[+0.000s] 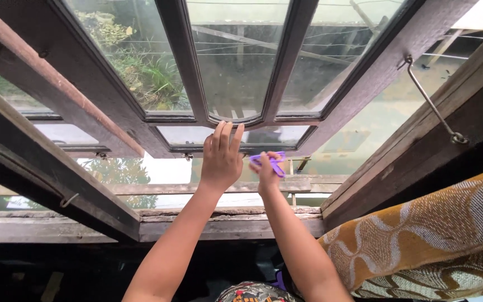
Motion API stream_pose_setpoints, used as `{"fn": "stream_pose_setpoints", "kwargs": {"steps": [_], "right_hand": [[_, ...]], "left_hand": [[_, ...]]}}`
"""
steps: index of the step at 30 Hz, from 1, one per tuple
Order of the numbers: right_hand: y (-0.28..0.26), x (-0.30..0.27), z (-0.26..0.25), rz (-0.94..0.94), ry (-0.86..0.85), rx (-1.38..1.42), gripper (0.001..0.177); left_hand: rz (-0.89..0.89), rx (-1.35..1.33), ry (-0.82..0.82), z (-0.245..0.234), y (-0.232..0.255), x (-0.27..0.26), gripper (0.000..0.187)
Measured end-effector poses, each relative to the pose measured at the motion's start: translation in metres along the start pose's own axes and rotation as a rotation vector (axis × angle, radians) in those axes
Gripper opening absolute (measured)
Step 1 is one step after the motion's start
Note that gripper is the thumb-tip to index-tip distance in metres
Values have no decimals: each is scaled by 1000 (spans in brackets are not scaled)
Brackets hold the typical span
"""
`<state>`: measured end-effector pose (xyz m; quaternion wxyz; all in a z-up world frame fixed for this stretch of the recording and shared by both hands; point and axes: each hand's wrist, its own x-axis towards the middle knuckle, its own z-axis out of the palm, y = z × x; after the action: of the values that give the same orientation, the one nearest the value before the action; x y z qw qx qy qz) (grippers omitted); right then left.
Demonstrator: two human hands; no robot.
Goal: The person uses a purple brush to scrub the wooden window frame and sills of a multi-pane window. They move methodically along the frame, brushing the edges and corners while occasionally steadying the window with their other hand.
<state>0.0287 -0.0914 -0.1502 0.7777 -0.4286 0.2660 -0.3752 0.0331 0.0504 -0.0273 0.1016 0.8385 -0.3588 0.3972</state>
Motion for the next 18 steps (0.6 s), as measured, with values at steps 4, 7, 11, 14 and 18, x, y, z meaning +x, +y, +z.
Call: {"fn": "stream_pose_setpoints", "kwargs": {"steps": [4, 7, 11, 14, 18], "right_hand": [[-47, -15, -8, 45, 9, 26, 22], [-22, 19, -21, -268, 224, 48, 30], [12, 15, -3, -161, 79, -11, 29], [-14, -18, 2, -16, -111, -72, 26], [-23, 2, -20, -116, 17, -47, 27]], "left_hand": [[-6, -10, -5, -1, -2, 0, 81], [-1, -9, -7, -2, -2, -2, 77], [17, 4, -11, -3, -6, -2, 81], [41, -10, -10, -5, -9, -1, 87], [70, -168, -9, -12, -23, -4, 84]]}}
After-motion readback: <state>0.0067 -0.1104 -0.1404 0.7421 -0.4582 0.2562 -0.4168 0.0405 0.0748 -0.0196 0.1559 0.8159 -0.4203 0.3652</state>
